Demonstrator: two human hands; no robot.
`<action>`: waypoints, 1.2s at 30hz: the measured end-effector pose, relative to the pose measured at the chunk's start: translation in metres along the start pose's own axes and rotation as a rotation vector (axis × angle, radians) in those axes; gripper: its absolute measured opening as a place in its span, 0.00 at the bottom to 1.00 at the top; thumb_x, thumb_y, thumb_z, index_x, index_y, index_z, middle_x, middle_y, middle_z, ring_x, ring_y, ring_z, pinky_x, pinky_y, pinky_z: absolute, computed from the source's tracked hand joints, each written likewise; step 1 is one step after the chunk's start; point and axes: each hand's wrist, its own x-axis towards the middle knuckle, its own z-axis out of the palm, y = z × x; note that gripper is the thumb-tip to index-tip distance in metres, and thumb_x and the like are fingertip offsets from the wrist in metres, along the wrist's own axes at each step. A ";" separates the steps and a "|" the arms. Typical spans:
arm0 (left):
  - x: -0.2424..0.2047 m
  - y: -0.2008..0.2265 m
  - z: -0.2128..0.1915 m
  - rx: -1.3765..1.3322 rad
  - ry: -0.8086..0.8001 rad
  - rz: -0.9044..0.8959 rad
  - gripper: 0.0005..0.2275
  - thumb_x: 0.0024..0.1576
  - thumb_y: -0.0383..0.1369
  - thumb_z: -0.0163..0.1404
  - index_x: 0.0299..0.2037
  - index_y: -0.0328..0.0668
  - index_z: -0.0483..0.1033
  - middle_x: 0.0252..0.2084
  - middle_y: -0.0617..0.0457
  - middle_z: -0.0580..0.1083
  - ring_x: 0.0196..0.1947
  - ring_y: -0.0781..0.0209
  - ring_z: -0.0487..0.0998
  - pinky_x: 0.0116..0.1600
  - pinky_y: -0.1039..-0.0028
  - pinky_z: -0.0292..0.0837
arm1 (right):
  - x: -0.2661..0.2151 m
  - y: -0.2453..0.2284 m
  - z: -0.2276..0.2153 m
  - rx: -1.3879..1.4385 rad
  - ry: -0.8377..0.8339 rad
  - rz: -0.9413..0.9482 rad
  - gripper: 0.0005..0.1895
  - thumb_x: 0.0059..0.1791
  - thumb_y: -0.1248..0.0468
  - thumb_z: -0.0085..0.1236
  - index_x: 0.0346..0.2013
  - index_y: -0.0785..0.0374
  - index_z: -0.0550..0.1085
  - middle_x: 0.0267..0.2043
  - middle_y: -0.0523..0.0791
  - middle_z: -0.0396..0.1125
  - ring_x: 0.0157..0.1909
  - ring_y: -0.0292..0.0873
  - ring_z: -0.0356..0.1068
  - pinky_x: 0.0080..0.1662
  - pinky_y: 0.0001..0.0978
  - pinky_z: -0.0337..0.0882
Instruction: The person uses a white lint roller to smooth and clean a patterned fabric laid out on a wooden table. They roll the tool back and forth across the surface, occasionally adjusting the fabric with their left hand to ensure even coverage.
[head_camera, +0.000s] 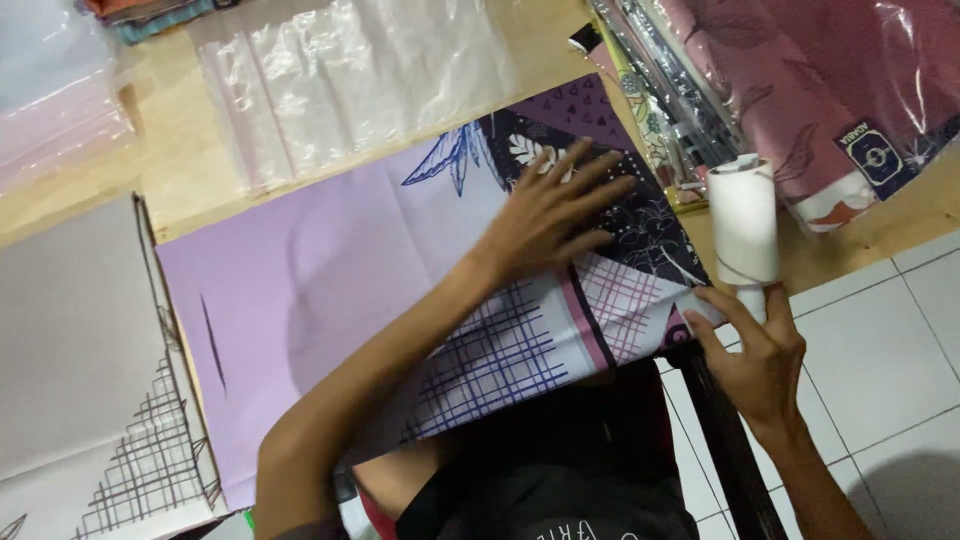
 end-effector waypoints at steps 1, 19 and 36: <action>0.007 0.005 0.009 -0.002 -0.001 0.004 0.32 0.67 0.63 0.32 0.77 0.64 0.46 0.81 0.54 0.47 0.81 0.50 0.39 0.80 0.46 0.26 | 0.002 0.001 0.000 -0.002 0.000 0.004 0.14 0.50 0.63 0.71 0.50 0.59 0.81 0.59 0.61 0.66 0.57 0.63 0.72 0.45 0.51 0.75; 0.017 0.007 0.000 -0.206 -0.047 0.003 0.38 0.59 0.70 0.20 0.78 0.66 0.38 0.82 0.55 0.45 0.83 0.48 0.39 0.80 0.41 0.27 | 0.006 0.006 -0.004 0.098 0.062 -0.006 0.10 0.53 0.76 0.68 0.48 0.66 0.80 0.49 0.58 0.66 0.47 0.55 0.71 0.41 0.42 0.73; -0.190 -0.016 -0.094 -0.102 -0.021 -0.618 0.34 0.62 0.59 0.37 0.77 0.55 0.53 0.80 0.52 0.50 0.79 0.36 0.37 0.75 0.37 0.30 | -0.029 -0.159 -0.013 0.874 -0.486 0.232 0.10 0.51 0.72 0.50 0.38 0.58 0.79 0.37 0.45 0.70 0.28 0.36 0.66 0.31 0.23 0.67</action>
